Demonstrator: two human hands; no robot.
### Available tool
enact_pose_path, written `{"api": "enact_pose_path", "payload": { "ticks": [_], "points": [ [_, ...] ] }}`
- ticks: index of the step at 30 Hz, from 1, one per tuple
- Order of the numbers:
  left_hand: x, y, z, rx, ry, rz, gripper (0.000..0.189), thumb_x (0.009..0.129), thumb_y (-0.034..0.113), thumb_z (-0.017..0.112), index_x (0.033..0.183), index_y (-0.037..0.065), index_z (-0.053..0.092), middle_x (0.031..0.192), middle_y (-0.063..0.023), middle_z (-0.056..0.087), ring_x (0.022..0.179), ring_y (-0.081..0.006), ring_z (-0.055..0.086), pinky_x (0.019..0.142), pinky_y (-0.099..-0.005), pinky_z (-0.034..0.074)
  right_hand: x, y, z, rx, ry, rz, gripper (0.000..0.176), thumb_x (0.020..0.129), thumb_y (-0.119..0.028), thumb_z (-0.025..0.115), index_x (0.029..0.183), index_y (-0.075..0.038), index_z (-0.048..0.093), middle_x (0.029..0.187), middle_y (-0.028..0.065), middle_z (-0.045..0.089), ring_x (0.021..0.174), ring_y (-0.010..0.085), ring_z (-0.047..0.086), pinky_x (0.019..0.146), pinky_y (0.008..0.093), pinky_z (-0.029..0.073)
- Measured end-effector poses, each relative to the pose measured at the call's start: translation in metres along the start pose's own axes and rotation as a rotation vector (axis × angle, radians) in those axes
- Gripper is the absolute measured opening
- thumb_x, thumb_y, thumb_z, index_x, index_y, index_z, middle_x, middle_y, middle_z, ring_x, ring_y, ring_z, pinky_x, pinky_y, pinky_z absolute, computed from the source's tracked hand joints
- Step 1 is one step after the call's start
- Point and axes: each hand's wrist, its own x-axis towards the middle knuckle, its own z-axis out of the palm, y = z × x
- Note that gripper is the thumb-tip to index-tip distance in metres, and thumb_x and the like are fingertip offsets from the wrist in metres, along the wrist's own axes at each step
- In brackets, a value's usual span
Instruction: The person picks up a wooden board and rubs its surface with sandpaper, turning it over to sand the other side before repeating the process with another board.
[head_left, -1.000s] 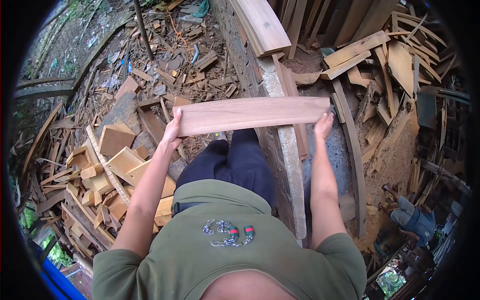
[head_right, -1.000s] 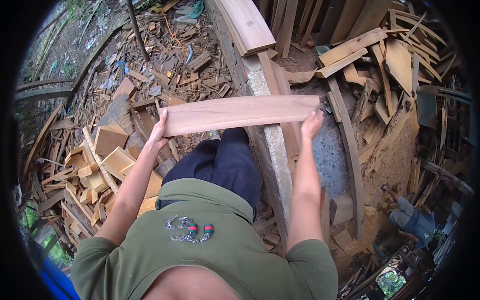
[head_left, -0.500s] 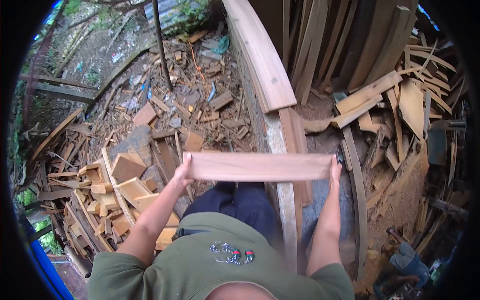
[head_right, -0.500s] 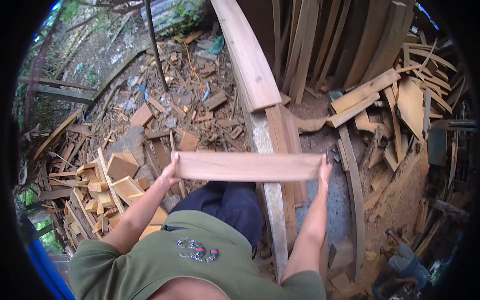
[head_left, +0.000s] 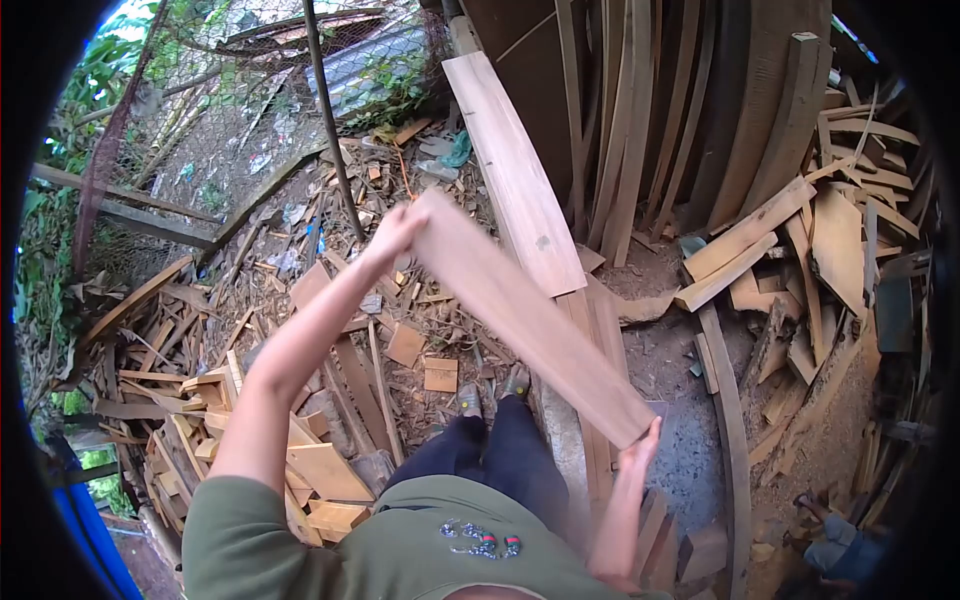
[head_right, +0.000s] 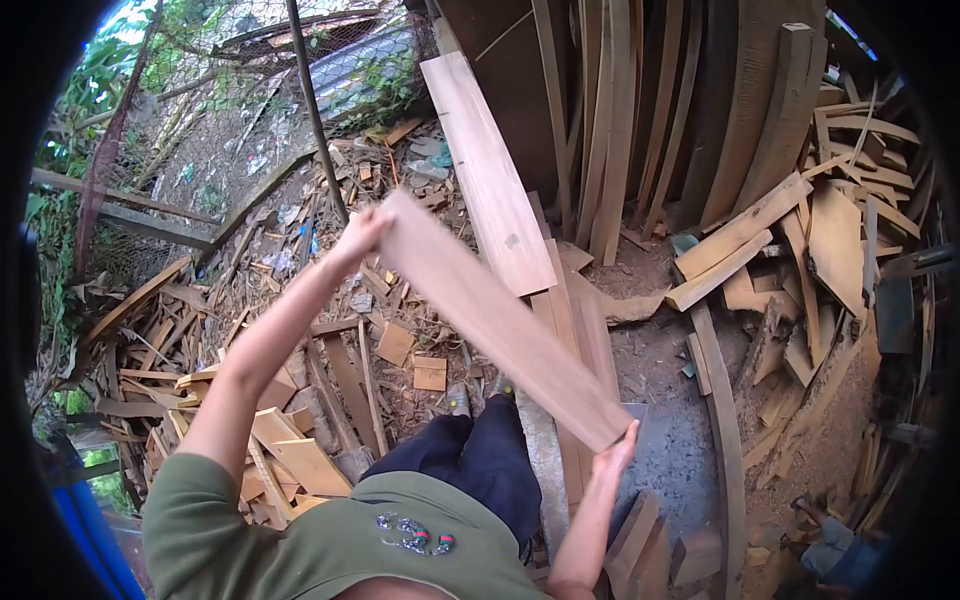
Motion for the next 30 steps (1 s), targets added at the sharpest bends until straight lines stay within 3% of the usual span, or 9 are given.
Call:
{"api": "enact_pose_path", "payload": {
  "ticks": [3,4,6,11,15,16,19,25,30],
  "points": [
    [0.077,0.062,0.021,0.109,-0.048,0.110,0.052,0.091,0.033,0.059,0.129,-0.001,0.049,0.110,-0.0122,0.061,0.092,-0.0182,0.058,0.076,-0.0325,0.048,-0.014,0.018,0.028,0.163,0.025,0.058,0.059,0.095,-0.049,0.049,0.132,-0.003,0.046,0.133,0.0132,0.052,0.122,0.0263,0.051,0.105,0.0405,0.039],
    [0.115,0.066,0.029,0.226,0.008,0.168,0.064,0.084,0.033,0.062,0.131,-0.007,0.046,0.120,-0.0234,0.059,0.107,-0.0295,0.061,0.091,-0.0381,0.049,-0.025,0.018,0.045,0.205,0.020,0.110,0.060,0.095,-0.048,0.050,0.134,-0.003,0.043,0.136,0.0132,0.049,0.125,0.0257,0.049,0.107,0.0398,0.038],
    [0.132,0.092,0.051,0.383,0.132,0.221,0.067,0.083,0.035,0.063,0.134,-0.004,0.044,0.133,-0.0274,0.049,0.125,-0.0361,0.048,0.103,-0.0406,0.040,-0.033,0.031,0.067,0.228,0.050,0.064,0.061,0.094,-0.049,0.050,0.136,-0.004,0.043,0.137,0.0109,0.049,0.125,0.0249,0.048,0.108,0.0388,0.037],
    [0.111,0.070,0.110,0.186,0.346,0.342,0.080,0.084,0.030,0.063,0.144,-0.005,0.022,0.151,-0.0281,0.016,0.142,-0.0367,0.019,0.115,-0.0386,0.024,-0.062,0.032,0.089,0.172,0.194,-0.103,0.069,0.094,-0.052,0.050,0.139,-0.002,0.038,0.140,0.0109,0.046,0.126,0.0233,0.047,0.109,0.0335,0.035],
    [0.084,0.019,0.146,-0.073,0.480,0.135,0.075,0.088,0.024,0.058,0.144,-0.008,0.019,0.151,-0.0258,0.021,0.142,-0.0336,0.019,0.116,-0.0367,0.019,-0.075,0.043,0.110,0.245,0.193,-0.026,0.062,0.098,-0.048,0.044,0.140,-0.003,0.036,0.142,0.0115,0.044,0.129,0.0238,0.044,0.111,0.0349,0.033],
    [0.074,0.018,0.132,-0.267,0.013,0.099,0.079,0.089,0.025,0.056,0.145,-0.010,0.014,0.152,-0.0257,0.017,0.144,-0.0327,0.015,0.117,-0.0354,0.014,-0.083,0.038,0.126,0.245,0.170,0.014,0.060,0.099,-0.046,0.040,0.140,-0.002,0.035,0.142,0.0115,0.043,0.131,0.0240,0.042,0.113,0.0365,0.031],
    [0.063,0.029,0.157,-0.233,0.219,0.214,0.081,0.091,0.029,0.053,0.146,-0.010,0.007,0.156,-0.0245,0.006,0.146,-0.0301,0.006,0.118,-0.0335,0.010,-0.074,0.043,0.165,0.296,0.065,0.034,0.058,0.100,-0.045,0.037,0.141,-0.003,0.035,0.143,0.0108,0.043,0.132,0.0240,0.041,0.114,0.0378,0.029],
    [0.073,0.049,0.149,-0.159,0.168,0.178,0.087,0.092,0.032,0.052,0.146,-0.009,-0.003,0.156,-0.0232,-0.003,0.146,-0.0299,0.002,0.118,-0.0324,0.007,-0.027,0.057,0.276,0.423,-0.112,-0.029,0.068,0.097,-0.053,0.040,0.143,-0.003,0.030,0.146,0.0104,0.039,0.133,0.0230,0.039,0.115,0.0359,0.026],
    [0.084,0.037,0.150,-0.058,0.108,0.211,0.090,0.091,0.027,0.055,0.146,-0.009,-0.007,0.156,-0.0235,-0.005,0.146,-0.0300,0.000,0.118,-0.0312,0.005,-0.046,0.057,0.354,0.348,0.052,0.031,0.073,0.095,-0.053,0.045,0.142,0.002,0.034,0.147,0.0116,0.037,0.133,0.0216,0.038,0.111,0.0342,0.028]
  ]
}}
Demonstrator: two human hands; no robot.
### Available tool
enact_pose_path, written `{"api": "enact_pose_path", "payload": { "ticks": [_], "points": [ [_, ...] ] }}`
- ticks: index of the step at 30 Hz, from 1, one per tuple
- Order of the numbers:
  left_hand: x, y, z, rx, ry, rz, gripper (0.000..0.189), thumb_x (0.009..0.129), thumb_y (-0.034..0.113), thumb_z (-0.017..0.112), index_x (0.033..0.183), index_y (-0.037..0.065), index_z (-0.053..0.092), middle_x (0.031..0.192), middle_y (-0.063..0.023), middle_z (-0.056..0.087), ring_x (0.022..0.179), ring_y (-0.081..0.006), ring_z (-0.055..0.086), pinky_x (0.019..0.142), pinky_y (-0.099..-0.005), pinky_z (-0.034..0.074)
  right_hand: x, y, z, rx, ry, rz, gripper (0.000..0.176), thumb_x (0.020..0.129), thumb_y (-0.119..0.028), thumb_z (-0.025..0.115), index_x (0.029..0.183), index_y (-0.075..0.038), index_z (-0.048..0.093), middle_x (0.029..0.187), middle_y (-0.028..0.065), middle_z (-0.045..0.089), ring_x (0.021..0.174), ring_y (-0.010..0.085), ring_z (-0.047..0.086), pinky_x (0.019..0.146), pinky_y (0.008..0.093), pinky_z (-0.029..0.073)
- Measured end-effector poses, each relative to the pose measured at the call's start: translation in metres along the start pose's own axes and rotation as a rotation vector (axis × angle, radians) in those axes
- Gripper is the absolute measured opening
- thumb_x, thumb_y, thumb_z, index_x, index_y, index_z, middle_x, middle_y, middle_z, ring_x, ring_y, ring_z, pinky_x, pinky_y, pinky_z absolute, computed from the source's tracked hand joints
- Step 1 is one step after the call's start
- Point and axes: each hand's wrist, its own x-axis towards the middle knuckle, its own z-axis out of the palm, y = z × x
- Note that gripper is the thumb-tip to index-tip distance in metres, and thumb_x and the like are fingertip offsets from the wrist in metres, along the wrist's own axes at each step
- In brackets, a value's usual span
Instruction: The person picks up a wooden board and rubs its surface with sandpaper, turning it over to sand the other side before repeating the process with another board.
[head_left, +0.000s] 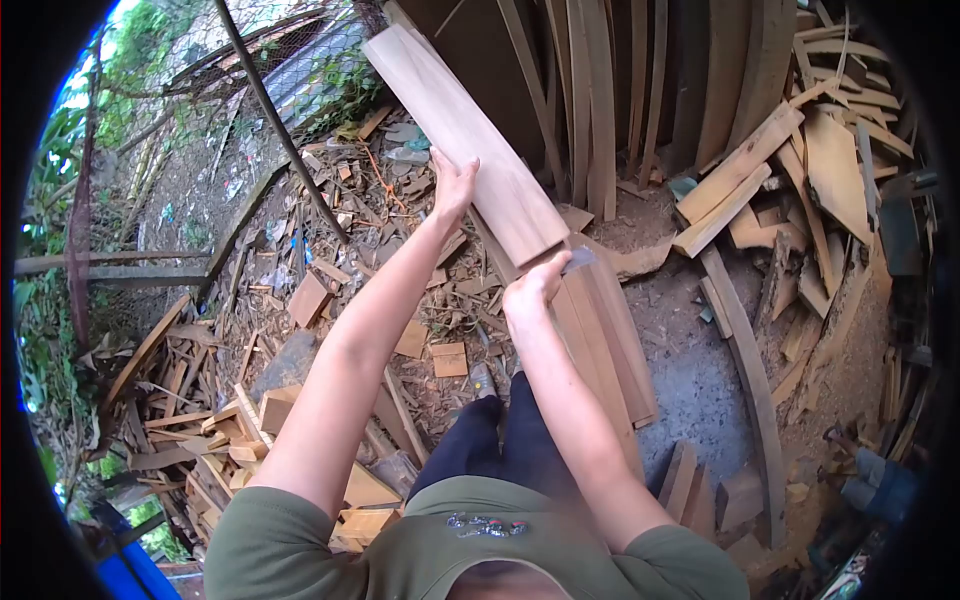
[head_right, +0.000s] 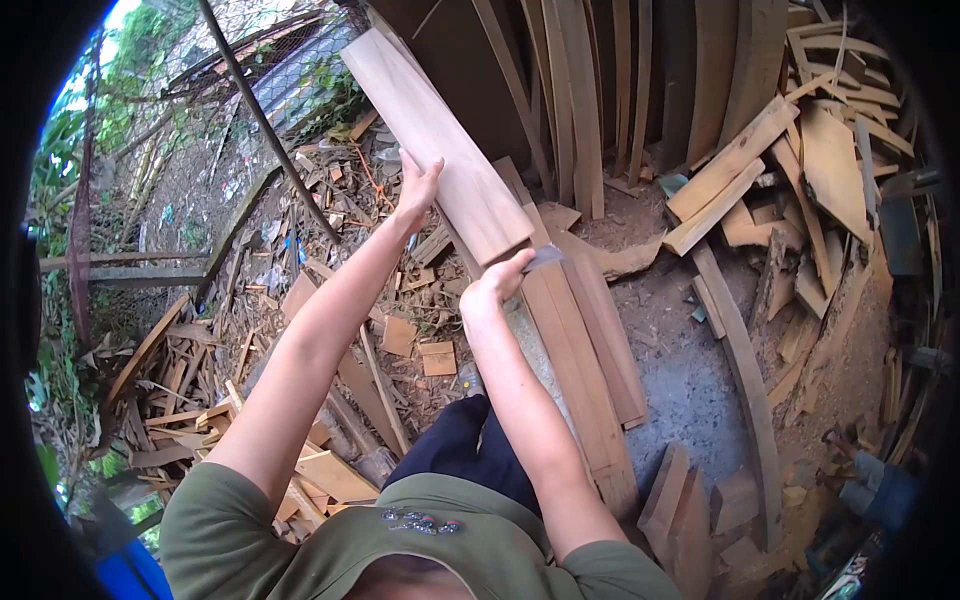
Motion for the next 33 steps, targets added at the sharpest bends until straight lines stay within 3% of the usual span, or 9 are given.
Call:
{"api": "enact_pose_path", "payload": {
  "ticks": [7,12,13,14,15,17,22,27,33],
  "points": [
    [0.009,-0.016,-0.005,-0.011,-0.049,0.140,0.100,0.087,0.020,0.064,0.147,-0.004,-0.012,0.155,-0.0263,0.001,0.144,-0.0313,0.013,0.116,-0.0323,0.017,-0.007,-0.009,-0.025,-0.131,0.043,-0.038,0.073,0.096,-0.053,0.046,0.142,0.002,0.031,0.144,0.0131,0.039,0.134,0.0212,0.037,0.114,0.0335,0.023],
    [0.014,0.005,-0.009,-0.132,0.024,-0.007,0.107,0.082,0.027,0.067,0.146,-0.006,-0.012,0.154,-0.0263,0.006,0.142,-0.0308,0.019,0.116,-0.0355,0.019,0.003,-0.063,-0.025,-0.573,-0.286,-0.754,0.052,0.102,-0.036,0.040,0.136,0.004,0.044,0.135,0.0206,0.049,0.123,0.0255,0.048,0.104,0.0347,0.036],
    [0.033,-0.005,-0.008,-0.029,0.091,-0.059,0.101,0.086,0.027,0.064,0.146,-0.005,-0.010,0.150,-0.0285,0.017,0.133,-0.0308,0.035,0.110,-0.0360,0.031,0.010,-0.079,-0.013,-0.702,-0.396,-0.414,0.046,0.102,-0.030,0.039,0.133,0.001,0.048,0.130,0.0205,0.054,0.121,0.0268,0.052,0.102,0.0375,0.039],
    [0.048,-0.012,-0.011,-0.062,0.049,-0.027,0.102,0.085,0.027,0.064,0.145,-0.007,-0.011,0.152,-0.0272,0.011,0.138,-0.0303,0.027,0.113,-0.0346,0.025,0.038,-0.074,-0.006,-0.922,-0.456,-0.857,0.044,0.100,-0.028,0.040,0.133,0.001,0.049,0.125,0.0191,0.059,0.119,0.0288,0.055,0.101,0.0392,0.041],
    [0.055,-0.016,-0.009,-0.092,0.008,0.004,0.104,0.085,0.028,0.064,0.144,-0.009,-0.012,0.154,-0.0259,0.005,0.142,-0.0299,0.019,0.116,-0.0331,0.018,0.045,-0.077,0.007,-0.948,-0.609,-1.003,0.043,0.099,-0.027,0.042,0.133,-0.001,0.049,0.123,0.0184,0.060,0.119,0.0332,0.055,0.103,0.0401,0.040],
    [0.053,-0.014,0.002,-0.060,0.071,-0.015,0.099,0.089,0.027,0.059,0.143,-0.010,-0.014,0.155,-0.0250,0.000,0.143,-0.0294,0.015,0.116,-0.0322,0.017,0.054,-0.072,0.018,-1.279,-0.692,-0.926,0.036,0.096,-0.022,0.046,0.125,-0.004,0.056,0.120,0.0189,0.061,0.113,0.0350,0.057,0.108,0.0402,0.036],
    [0.006,-0.019,0.018,-0.187,0.100,-0.009,0.072,0.100,0.019,0.035,0.145,-0.004,-0.018,0.155,-0.0220,-0.010,0.145,-0.0302,0.004,0.119,-0.0356,0.010,0.038,-0.064,-0.006,-1.266,-0.649,-1.079,0.034,0.089,-0.013,0.055,0.122,-0.004,0.057,0.120,0.0167,0.062,0.112,0.0316,0.058,0.110,0.0442,0.034],
    [-0.020,-0.018,0.031,-0.022,0.182,0.065,0.070,0.101,0.022,0.034,0.147,-0.003,-0.012,0.156,-0.0214,-0.006,0.145,-0.0302,0.010,0.118,-0.0342,0.013,0.040,-0.058,-0.026,-1.235,-0.578,-1.246,0.030,0.094,-0.017,0.052,0.122,-0.006,0.058,0.117,0.0162,0.063,0.108,0.0325,0.060,0.106,0.0446,0.039],
    [-0.030,-0.015,0.016,0.390,0.223,0.186,0.073,0.101,0.031,0.035,0.146,-0.008,-0.006,0.155,-0.0245,-0.007,0.145,-0.0339,0.001,0.119,-0.0357,0.005,0.030,-0.074,-0.045,-0.993,-0.660,-1.036,0.039,0.097,-0.020,0.049,0.133,-0.006,0.050,0.131,0.0163,0.055,0.120,0.0317,0.054,0.111,0.0438,0.032]
  ]
}}
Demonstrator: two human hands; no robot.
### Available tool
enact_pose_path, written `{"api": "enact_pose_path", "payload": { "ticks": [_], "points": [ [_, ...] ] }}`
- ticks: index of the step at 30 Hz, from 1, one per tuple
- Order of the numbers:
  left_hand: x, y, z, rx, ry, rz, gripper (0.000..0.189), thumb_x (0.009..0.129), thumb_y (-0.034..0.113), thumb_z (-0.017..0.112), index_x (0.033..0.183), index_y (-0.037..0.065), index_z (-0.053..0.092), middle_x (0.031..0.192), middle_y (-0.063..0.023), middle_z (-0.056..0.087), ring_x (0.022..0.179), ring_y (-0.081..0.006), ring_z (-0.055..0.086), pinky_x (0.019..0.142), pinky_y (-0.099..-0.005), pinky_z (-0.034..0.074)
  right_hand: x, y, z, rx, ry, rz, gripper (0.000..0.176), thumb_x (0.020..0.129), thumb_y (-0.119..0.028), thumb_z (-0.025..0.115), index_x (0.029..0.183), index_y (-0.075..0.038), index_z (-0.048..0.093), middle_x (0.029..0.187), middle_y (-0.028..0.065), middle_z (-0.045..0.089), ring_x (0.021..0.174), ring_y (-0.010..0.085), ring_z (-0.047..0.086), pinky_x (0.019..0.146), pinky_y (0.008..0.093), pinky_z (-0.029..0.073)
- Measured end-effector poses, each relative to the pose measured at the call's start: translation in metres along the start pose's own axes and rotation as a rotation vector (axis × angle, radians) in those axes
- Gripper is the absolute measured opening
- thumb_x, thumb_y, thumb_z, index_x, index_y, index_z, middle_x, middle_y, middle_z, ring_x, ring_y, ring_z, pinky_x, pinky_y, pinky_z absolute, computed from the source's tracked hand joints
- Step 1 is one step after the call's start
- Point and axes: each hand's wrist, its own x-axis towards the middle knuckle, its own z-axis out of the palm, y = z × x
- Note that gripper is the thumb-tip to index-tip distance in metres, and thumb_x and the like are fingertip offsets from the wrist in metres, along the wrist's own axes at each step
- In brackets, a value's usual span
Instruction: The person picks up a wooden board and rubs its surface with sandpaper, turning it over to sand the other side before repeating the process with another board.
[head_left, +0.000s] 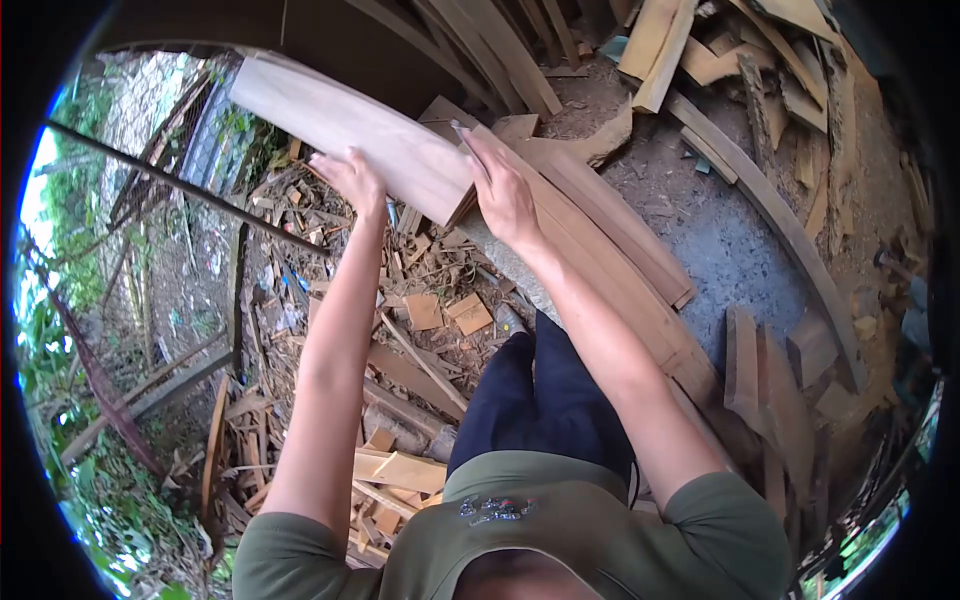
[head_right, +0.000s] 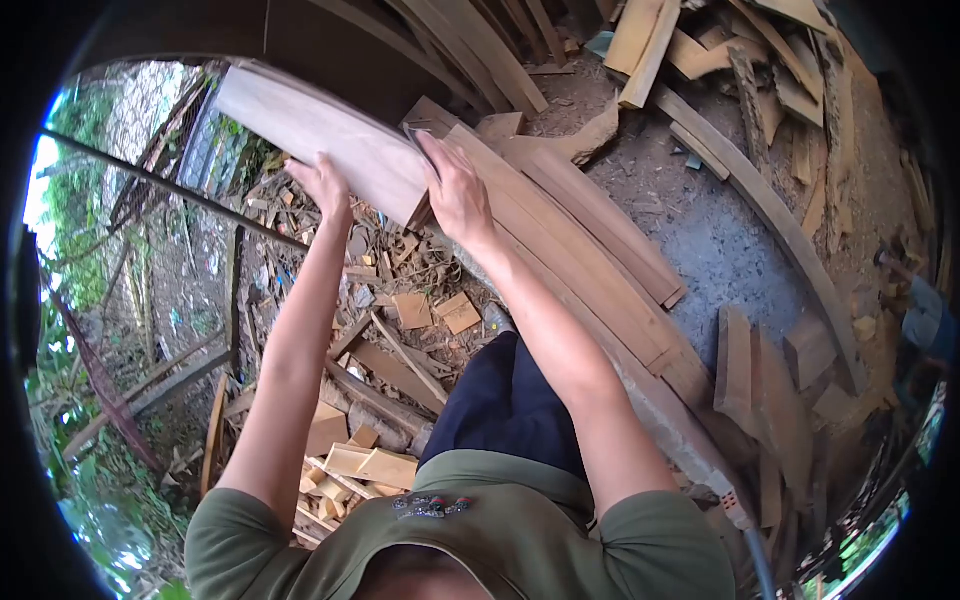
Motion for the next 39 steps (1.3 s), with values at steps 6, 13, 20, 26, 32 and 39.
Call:
{"api": "enact_pose_path", "payload": {
  "ticks": [6,13,20,26,32,39],
  "points": [
    [-0.106,0.107,0.016,0.009,-0.194,0.878,0.057,0.095,0.017,0.049,0.145,0.000,0.027,0.150,-0.0187,0.029,0.142,-0.0335,0.022,0.116,-0.0443,0.019,-0.151,0.048,-0.095,-0.237,0.213,0.432,0.042,0.099,-0.022,0.044,0.139,-0.011,0.045,0.130,0.0183,0.055,0.117,0.0327,0.055,0.099,0.0413,0.043],
    [-0.214,0.079,0.192,0.195,-1.155,1.042,0.052,0.088,0.014,0.054,0.137,0.005,0.040,0.139,-0.0187,0.042,0.130,-0.0383,0.038,0.108,-0.0424,0.034,-0.301,0.077,-0.174,-0.634,0.240,0.841,0.037,0.099,-0.024,0.043,0.126,0.000,0.053,0.113,0.0220,0.060,0.100,0.0389,0.059,0.083,0.0467,0.045],
    [-0.255,-0.013,0.367,0.701,-1.475,0.917,0.053,0.086,0.017,0.054,0.136,0.004,0.041,0.140,-0.0186,0.041,0.130,-0.0353,0.040,0.107,-0.0429,0.035,-0.311,0.076,-0.170,-0.514,0.474,0.732,0.022,0.094,-0.015,0.051,0.098,0.006,0.057,0.079,0.0248,0.060,0.068,0.0441,0.059,0.058,0.0502,0.044],
    [-0.259,-0.068,0.465,0.798,-1.077,1.272,0.063,0.084,0.020,0.056,0.142,0.009,0.035,0.148,-0.0102,0.035,0.139,-0.0285,0.030,0.111,-0.0513,0.026,-0.322,0.066,-0.172,-0.526,0.404,0.793,0.027,0.092,-0.015,0.051,0.104,0.009,0.057,0.091,0.0249,0.062,0.076,0.0423,0.063,0.064,0.0454,0.050],
    [-0.260,-0.079,0.455,0.902,-1.034,1.388,0.078,0.082,0.044,0.064,0.144,0.009,0.032,0.150,-0.0091,0.033,0.139,-0.0271,0.029,0.109,-0.0509,0.025,-0.327,0.067,-0.176,-0.548,0.304,0.745,0.032,0.092,-0.018,0.049,0.106,0.009,0.057,0.091,0.0227,0.063,0.074,0.0388,0.064,0.066,0.0458,0.050],
    [-0.258,-0.079,0.443,0.813,-1.040,1.468,0.081,0.081,0.052,0.063,0.143,0.010,0.034,0.149,-0.0084,0.033,0.136,-0.0252,0.031,0.109,-0.0521,0.023,-0.313,0.076,-0.186,-0.451,0.292,0.678,0.031,0.093,-0.018,0.049,0.104,0.010,0.057,0.089,0.0208,0.063,0.070,0.0336,0.063,0.058,0.0395,0.049]
  ]
}}
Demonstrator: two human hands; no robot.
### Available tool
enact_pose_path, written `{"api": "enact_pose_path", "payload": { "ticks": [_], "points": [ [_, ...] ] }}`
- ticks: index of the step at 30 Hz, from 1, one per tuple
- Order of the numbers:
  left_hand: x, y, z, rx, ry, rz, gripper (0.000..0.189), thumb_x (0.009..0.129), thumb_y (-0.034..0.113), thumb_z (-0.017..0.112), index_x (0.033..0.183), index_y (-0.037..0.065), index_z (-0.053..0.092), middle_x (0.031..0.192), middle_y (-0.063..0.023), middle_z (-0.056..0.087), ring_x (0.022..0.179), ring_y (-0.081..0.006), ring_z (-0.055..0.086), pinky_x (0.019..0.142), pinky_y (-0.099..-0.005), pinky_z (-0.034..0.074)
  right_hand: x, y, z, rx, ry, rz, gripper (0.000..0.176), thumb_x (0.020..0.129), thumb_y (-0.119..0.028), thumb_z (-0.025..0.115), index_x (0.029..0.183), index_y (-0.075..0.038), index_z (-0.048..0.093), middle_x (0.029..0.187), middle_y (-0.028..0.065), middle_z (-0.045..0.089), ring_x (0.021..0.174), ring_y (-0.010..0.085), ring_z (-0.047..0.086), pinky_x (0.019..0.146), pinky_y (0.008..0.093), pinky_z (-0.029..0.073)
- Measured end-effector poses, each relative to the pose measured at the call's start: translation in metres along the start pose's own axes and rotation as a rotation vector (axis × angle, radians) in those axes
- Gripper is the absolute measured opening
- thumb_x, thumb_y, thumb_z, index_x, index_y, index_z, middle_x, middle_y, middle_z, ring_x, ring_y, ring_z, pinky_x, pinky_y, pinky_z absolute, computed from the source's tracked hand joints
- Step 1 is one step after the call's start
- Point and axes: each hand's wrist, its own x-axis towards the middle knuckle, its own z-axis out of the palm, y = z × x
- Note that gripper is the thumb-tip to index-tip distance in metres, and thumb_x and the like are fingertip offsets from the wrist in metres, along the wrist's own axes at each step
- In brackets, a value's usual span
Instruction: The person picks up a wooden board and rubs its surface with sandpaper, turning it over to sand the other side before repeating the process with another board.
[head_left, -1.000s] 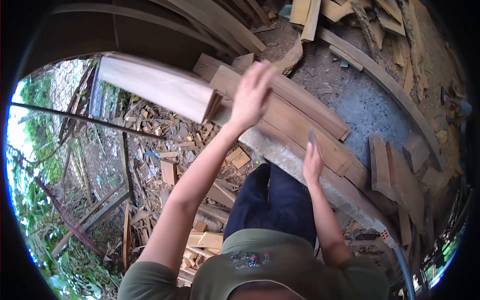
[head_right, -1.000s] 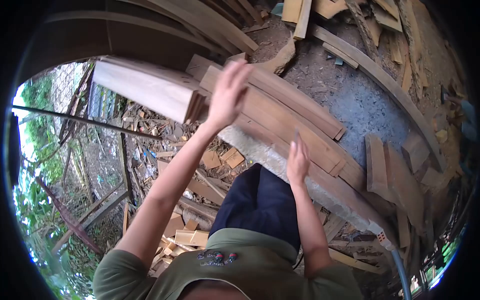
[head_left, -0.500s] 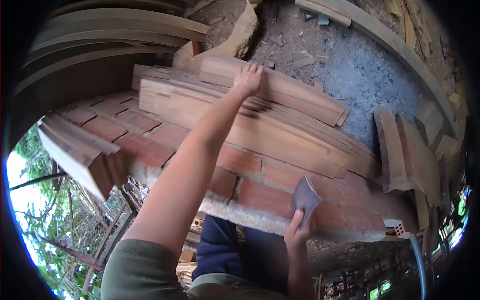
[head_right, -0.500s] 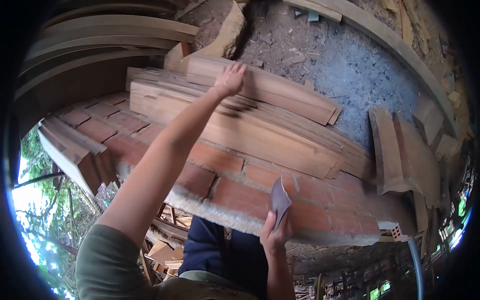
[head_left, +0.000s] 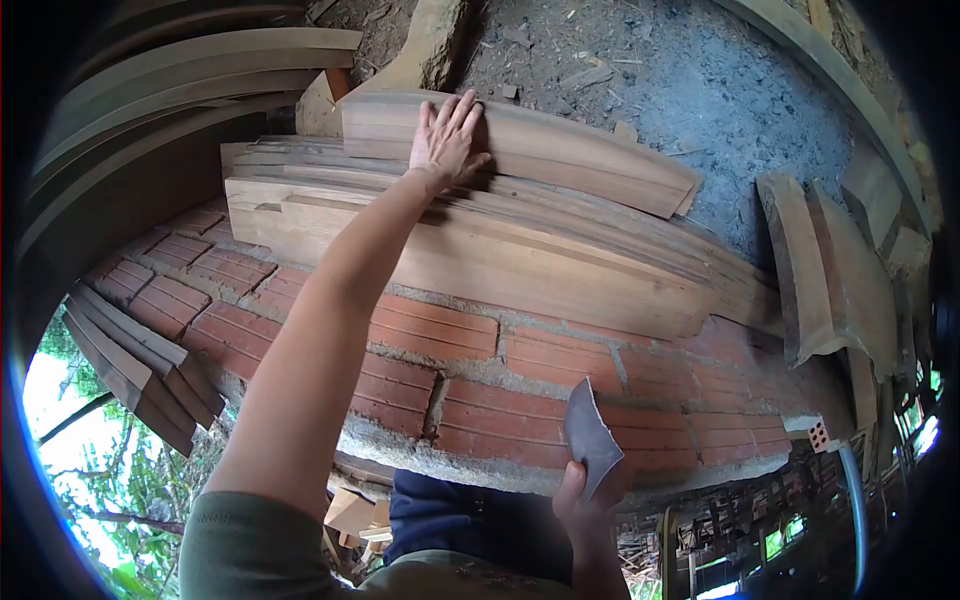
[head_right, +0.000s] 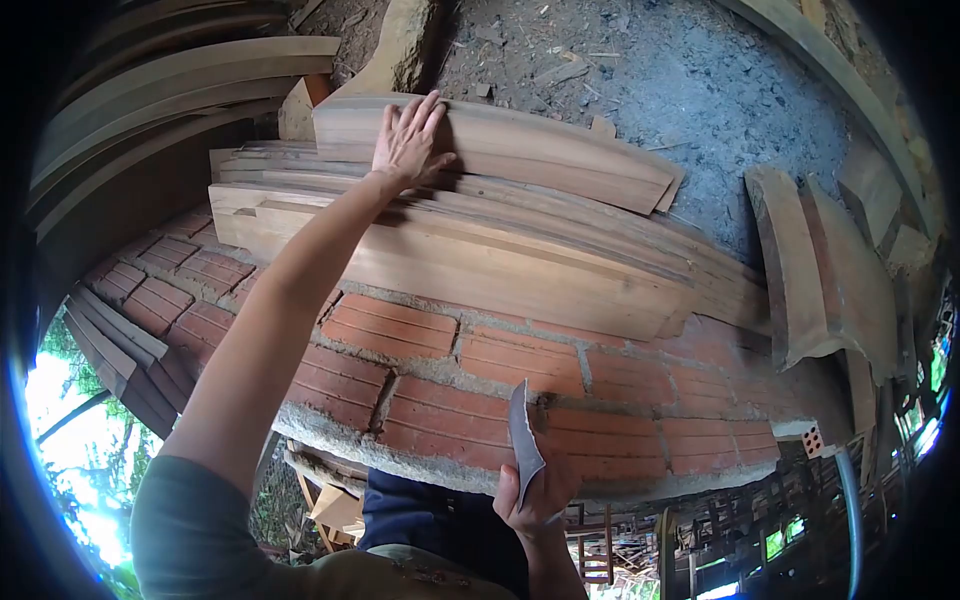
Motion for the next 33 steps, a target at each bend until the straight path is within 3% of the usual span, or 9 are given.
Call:
{"api": "enact_pose_path", "payload": {
  "ticks": [3,5,6,10,14,23,27,29,33],
  "points": [
    [0.004,-0.004,-0.024,0.022,0.031,0.019,0.074,0.078,0.053,0.065,0.135,0.011,0.042,0.134,-0.0083,0.048,0.128,-0.0242,0.040,0.105,-0.0474,0.030,-0.003,0.000,0.000,-0.029,-0.008,-0.003,0.030,0.093,-0.017,0.050,0.102,0.011,0.057,0.087,0.0206,0.063,0.068,0.0331,0.063,0.056,0.0391,0.048],
    [0.022,-0.008,-0.042,0.011,-0.195,0.096,0.058,0.077,0.049,0.067,0.115,0.008,0.054,0.114,-0.0064,0.057,0.115,-0.0246,0.051,0.101,-0.0416,0.035,-0.004,0.000,0.002,-0.053,0.000,-0.007,0.029,0.093,-0.016,0.050,0.101,0.011,0.057,0.085,0.0205,0.063,0.067,0.0330,0.063,0.056,0.0395,0.047],
    [0.024,-0.005,-0.040,-0.052,-0.165,0.132,0.040,0.075,0.045,0.070,0.092,0.009,0.061,0.098,-0.0071,0.060,0.101,-0.0270,0.057,0.091,-0.0405,0.043,-0.004,0.001,0.002,-0.034,0.014,-0.020,0.029,0.093,-0.016,0.050,0.100,0.011,0.057,0.083,0.0203,0.062,0.065,0.0332,0.062,0.055,0.0398,0.047],
    [0.007,-0.002,-0.034,-0.317,-0.173,0.152,0.012,0.077,0.026,0.066,0.076,0.015,0.066,0.096,-0.0113,0.063,0.097,-0.0324,0.060,0.078,-0.0441,0.050,-0.004,0.001,0.007,0.007,0.096,-0.002,0.026,0.092,-0.015,0.051,0.094,0.010,0.057,0.078,0.0203,0.060,0.060,0.0350,0.059,0.053,0.0407,0.045],
    [-0.002,0.013,-0.059,-0.267,-0.314,0.079,0.018,0.077,0.011,0.056,0.088,0.016,0.070,0.088,-0.0134,0.069,0.087,-0.0337,0.066,0.075,-0.0434,0.052,-0.006,0.002,0.010,-0.023,0.129,-0.017,0.023,0.091,-0.015,0.055,0.086,0.008,0.057,0.074,0.0207,0.058,0.061,0.0381,0.057,0.053,0.0448,0.044],
    [-0.044,0.027,-0.291,-0.173,-0.242,0.089,0.022,0.075,0.026,0.068,0.095,0.017,0.071,0.088,-0.0118,0.069,0.086,-0.0316,0.067,0.075,-0.0424,0.054,-0.002,-0.002,0.012,0.019,0.278,-0.002,0.028,0.095,-0.019,0.050,0.102,0.007,0.058,0.087,0.0263,0.060,0.077,0.0442,0.059,0.067,0.0485,0.047],
    [-0.095,0.019,-0.382,-0.349,-0.322,0.074,0.035,0.070,0.028,0.077,0.098,0.009,0.069,0.087,-0.0129,0.069,0.085,-0.0300,0.067,0.077,-0.0400,0.052,-0.009,0.004,0.019,0.123,0.331,0.117,0.037,0.097,-0.022,0.047,0.117,0.009,0.052,0.111,0.0315,0.055,0.099,0.0489,0.053,0.085,0.0506,0.043],
    [-0.135,0.025,-0.405,-0.704,-0.390,0.012,0.041,0.072,0.026,0.078,0.104,0.002,0.067,0.089,-0.0135,0.070,0.087,-0.0242,0.066,0.079,-0.0357,0.050,-0.003,0.006,0.022,0.072,0.495,-0.010,0.035,0.099,-0.023,0.043,0.114,0.008,0.051,0.101,0.0293,0.057,0.089,0.0478,0.055,0.078,0.0493,0.043],
    [-0.226,0.040,-0.406,-0.995,-0.492,-0.256,0.048,0.078,0.024,0.077,0.114,-0.004,0.063,0.099,-0.0122,0.069,0.091,-0.0160,0.063,0.083,-0.0306,0.048,-0.002,0.005,0.023,0.089,0.456,0.037,0.046,0.100,-0.030,0.040,0.123,0.009,0.044,0.114,0.0309,0.050,0.105,0.0469,0.051,0.088,0.0491,0.040]
  ]
}}
